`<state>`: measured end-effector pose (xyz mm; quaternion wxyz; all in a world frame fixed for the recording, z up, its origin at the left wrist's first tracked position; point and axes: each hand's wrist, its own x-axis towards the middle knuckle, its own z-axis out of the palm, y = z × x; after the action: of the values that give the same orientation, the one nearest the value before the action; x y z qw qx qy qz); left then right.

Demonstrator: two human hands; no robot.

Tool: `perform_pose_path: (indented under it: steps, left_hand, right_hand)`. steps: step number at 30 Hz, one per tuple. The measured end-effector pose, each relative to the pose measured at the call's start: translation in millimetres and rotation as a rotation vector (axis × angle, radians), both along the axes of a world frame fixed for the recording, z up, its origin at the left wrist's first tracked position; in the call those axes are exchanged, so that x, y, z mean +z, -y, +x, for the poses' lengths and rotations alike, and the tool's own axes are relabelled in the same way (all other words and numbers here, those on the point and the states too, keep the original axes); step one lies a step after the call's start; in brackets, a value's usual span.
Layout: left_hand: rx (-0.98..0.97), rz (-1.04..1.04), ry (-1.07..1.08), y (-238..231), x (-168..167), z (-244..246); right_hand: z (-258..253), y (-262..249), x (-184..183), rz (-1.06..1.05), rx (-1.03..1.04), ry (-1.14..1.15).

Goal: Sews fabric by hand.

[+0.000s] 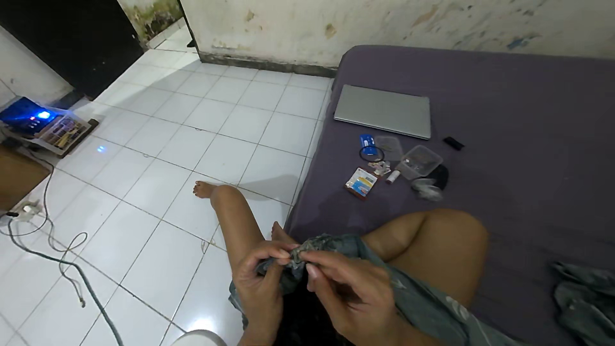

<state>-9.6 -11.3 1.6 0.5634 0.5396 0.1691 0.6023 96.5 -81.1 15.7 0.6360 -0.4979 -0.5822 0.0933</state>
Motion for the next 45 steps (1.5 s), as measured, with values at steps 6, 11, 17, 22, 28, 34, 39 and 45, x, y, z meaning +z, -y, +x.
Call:
perform_pose_path:
  steps: [6,11,17,22,28,34,39,45]
  left_hand:
    - [-0.009,-0.006,0.018,2.6,0.2,2.7]
    - [-0.062,0.006,0.017,4.6,-2.0,3.5]
    - [-0.047,-0.007,-0.021,2.4,0.8,0.3]
    - [-0.074,-0.017,-0.095,-0.6,3.7,-5.6]
    - [-0.113,-0.042,-0.156,-2.3,5.7,-8.3]
    - [-0.141,-0.106,-0.131,-9.2,10.2,-20.8]
    - [-0.074,-0.170,-0.175,-16.1,12.9,-34.5]
    - [-0.029,-0.224,-0.135,-21.5,13.8,-39.4]
  right_hand:
    - [-3.1,-2.5,-3.2,0.026,-0.027,-0.011]
    - [-5.4,-3.2,-1.1,-0.005,-0.012,-0.087]
    - [7.1,0.3,11.9,-0.189,0.147,-0.215]
    - [30.4,-11.1,8.6,-0.146,0.131,-0.129]
    - [40.2,-19.7,5.8,-0.224,0.350,-0.512]
    - [79.6,-11.9,8.0,-0.328,0.432,-0.857]
    - [166.6,12.2,-10.2,-0.303,0.055,-0.666]
    - [245.9,71.1,-29.7,-0.185,-0.283,-0.856]
